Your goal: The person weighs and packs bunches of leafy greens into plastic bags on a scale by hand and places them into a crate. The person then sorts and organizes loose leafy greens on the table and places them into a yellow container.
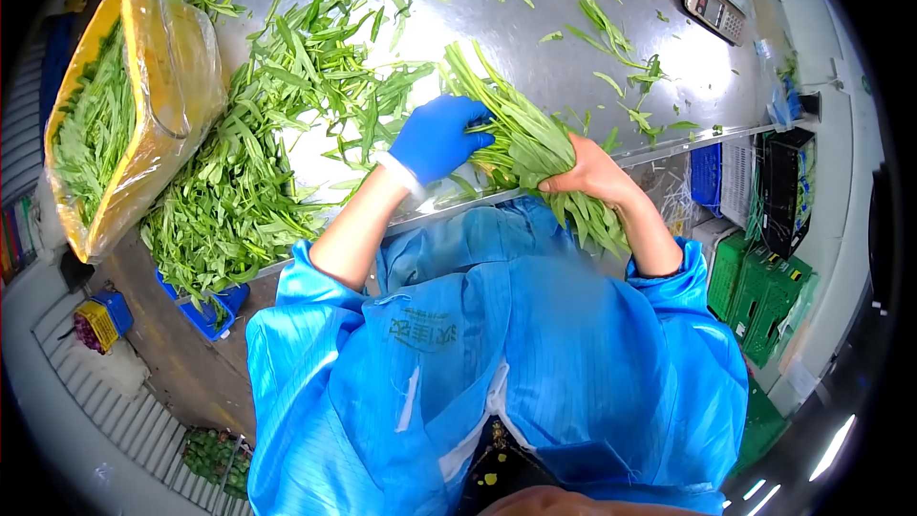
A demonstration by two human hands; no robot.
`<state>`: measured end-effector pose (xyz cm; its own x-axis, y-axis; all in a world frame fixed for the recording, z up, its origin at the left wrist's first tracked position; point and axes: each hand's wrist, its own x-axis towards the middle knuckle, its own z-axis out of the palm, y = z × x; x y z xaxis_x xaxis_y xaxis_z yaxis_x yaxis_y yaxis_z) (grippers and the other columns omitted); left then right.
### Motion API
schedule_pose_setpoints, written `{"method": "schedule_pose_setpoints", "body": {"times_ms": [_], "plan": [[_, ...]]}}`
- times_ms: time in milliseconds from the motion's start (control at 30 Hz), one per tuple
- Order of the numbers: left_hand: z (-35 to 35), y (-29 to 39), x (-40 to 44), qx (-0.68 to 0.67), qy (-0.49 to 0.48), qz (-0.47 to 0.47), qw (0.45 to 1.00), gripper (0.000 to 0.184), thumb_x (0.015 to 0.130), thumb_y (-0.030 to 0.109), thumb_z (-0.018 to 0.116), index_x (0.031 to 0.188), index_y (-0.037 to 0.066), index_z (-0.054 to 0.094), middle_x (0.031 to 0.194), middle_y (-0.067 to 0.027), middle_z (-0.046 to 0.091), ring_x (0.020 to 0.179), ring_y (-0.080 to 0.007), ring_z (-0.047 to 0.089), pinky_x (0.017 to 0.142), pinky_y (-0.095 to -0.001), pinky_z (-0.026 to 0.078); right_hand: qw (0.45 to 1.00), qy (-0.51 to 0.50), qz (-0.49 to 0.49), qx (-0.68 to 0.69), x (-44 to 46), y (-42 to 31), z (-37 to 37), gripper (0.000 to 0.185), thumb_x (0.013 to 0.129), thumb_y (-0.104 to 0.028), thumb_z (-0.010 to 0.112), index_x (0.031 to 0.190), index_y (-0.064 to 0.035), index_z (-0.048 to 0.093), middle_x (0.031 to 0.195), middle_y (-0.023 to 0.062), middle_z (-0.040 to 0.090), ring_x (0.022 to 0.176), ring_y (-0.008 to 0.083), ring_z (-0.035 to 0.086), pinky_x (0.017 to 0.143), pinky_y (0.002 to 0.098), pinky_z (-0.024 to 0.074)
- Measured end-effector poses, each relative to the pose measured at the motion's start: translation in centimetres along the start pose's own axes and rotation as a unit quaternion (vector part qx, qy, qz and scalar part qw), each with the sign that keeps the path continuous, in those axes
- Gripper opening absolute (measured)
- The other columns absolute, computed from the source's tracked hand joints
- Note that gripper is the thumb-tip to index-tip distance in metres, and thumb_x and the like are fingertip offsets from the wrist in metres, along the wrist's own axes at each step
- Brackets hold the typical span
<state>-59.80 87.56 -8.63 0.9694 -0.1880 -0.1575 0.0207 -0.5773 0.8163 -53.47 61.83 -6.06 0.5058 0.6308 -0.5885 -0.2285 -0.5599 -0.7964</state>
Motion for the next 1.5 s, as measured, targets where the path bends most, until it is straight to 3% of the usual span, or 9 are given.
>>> {"method": "schedule_pose_setpoints", "body": {"times_ms": [233, 367, 600, 800, 900, 1100, 1133, 1367, 1500], "plan": [[-1.1, 0.0, 1.0, -0.231, -0.096, -0.089, 0.964, 0.038, 0.077, 0.012, 0.073, 0.112, 0.001, 0.064, 0.105, -0.016, 0.068, 0.097, -0.0224, 0.066, 0.086, -0.0325, 0.049, 0.995, 0.027, 0.009, -0.092, 0.0, -1.5, -0.2, 0.067, 0.066, -0.007, 0.079, 0.125, 0.0016, 0.05, 0.112, 0.0135, 0.064, 0.105, 0.0208, 0.058, 0.095, 0.0322, 0.0428], [-1.5, 0.4, 0.6, -0.318, -0.066, -0.094, 0.941, 0.03, 0.08, 0.013, 0.072, 0.105, -0.003, 0.066, 0.091, -0.01, 0.07, 0.082, -0.0114, 0.062, 0.076, -0.0276, 0.05, 0.995, 0.029, 0.001, -0.096, 0.0, -2.2, -0.1, 0.066, 0.065, -0.008, 0.08, 0.124, 0.0012, 0.05, 0.11, 0.015, 0.065, 0.103, 0.0217, 0.06, 0.094, 0.0327, 0.0435], [-2.7, 1.3, 0.1, -0.178, -0.094, -0.111, 0.973, 0.029, 0.079, 0.019, 0.072, 0.096, -0.004, 0.069, 0.078, -0.0082, 0.068, 0.073, -0.0099, 0.06, 0.068, -0.0272, 0.049, 0.975, 0.079, -0.005, -0.21, 0.0, -2.8, 0.9, 0.07, 0.066, -0.01, 0.079, 0.127, -0.0016, 0.047, 0.102, 0.0196, 0.067, 0.097, 0.031, 0.065, 0.087, 0.0371, 0.0482], [-1.3, 0.1, -0.6, -0.233, -0.014, -0.118, 0.965, 0.024, 0.083, 0.016, 0.069, 0.097, -0.004, 0.069, 0.078, -0.0087, 0.069, 0.069, -0.0098, 0.059, 0.064, -0.0274, 0.047, 0.969, 0.08, -0.002, -0.232, 0.1, -2.7, 1.2, 0.073, 0.066, -0.01, 0.078, 0.13, -0.003, 0.045, 0.101, 0.0201, 0.067, 0.097, 0.0333, 0.065, 0.086, 0.038, 0.0488], [-0.7, -0.4, -1.4, -0.284, 0.053, -0.12, 0.95, 0.026, 0.083, 0.015, 0.067, 0.105, 0.001, 0.068, 0.091, -0.0162, 0.071, 0.082, -0.0204, 0.069, 0.075, -0.0319, 0.052, 0.975, 0.073, -0.016, -0.209, 0.0, -2.5, 1.3, 0.072, 0.066, -0.01, 0.078, 0.13, -0.0033, 0.046, 0.102, 0.0196, 0.067, 0.098, 0.0328, 0.065, 0.085, 0.0381, 0.0487], [0.9, -2.7, -3.3, -0.033, 0.183, -0.064, 0.981, 0.015, 0.079, 0.016, 0.069, 0.089, 0.004, 0.071, 0.077, -0.0175, 0.066, 0.067, -0.0332, 0.065, 0.061, -0.0388, 0.05, 0.974, 0.076, -0.038, -0.21, 0.0, -2.5, 1.8, 0.068, 0.065, -0.014, 0.078, 0.126, -0.0051, 0.048, 0.098, 0.021, 0.066, 0.094, 0.0377, 0.064, 0.08, 0.0412, 0.05], [0.7, -3.1, -3.7, 0.021, 0.167, -0.063, 0.984, 0.017, 0.081, 0.005, 0.066, 0.097, 0.004, 0.072, 0.082, -0.015, 0.07, 0.071, -0.0227, 0.07, 0.062, -0.0302, 0.052, 0.971, 0.08, -0.046, -0.221, 0.0, -2.7, 2.0, 0.068, 0.065, -0.014, 0.077, 0.126, -0.005, 0.048, 0.097, 0.0213, 0.066, 0.093, 0.038, 0.064, 0.079, 0.0412, 0.05], [0.6, -4.1, -4.9, 0.132, 0.3, 0.041, 0.944, 0.019, 0.079, 0.012, 0.066, 0.097, 0.014, 0.073, 0.077, -0.0108, 0.066, 0.065, -0.0295, 0.064, 0.058, -0.0375, 0.05, 0.967, 0.084, -0.038, -0.238, 0.3, -3.8, 2.9, 0.068, 0.068, -0.015, 0.076, 0.128, -0.0053, 0.046, 0.09, 0.0234, 0.065, 0.089, 0.0396, 0.063, 0.076, 0.0441, 0.0491], [-1.5, -6.7, -5.8, 0.009, 0.369, -0.089, 0.925, 0.025, 0.083, 0.004, 0.063, 0.106, 0.01, 0.071, 0.087, -0.0164, 0.069, 0.07, -0.0245, 0.069, 0.061, -0.0299, 0.052, 0.953, 0.105, -0.038, -0.281, 0.0, -3.8, 2.6, 0.07, 0.067, -0.014, 0.074, 0.131, -0.0071, 0.045, 0.084, 0.0243, 0.064, 0.085, 0.0419, 0.062, 0.073, 0.047, 0.0486]]}}
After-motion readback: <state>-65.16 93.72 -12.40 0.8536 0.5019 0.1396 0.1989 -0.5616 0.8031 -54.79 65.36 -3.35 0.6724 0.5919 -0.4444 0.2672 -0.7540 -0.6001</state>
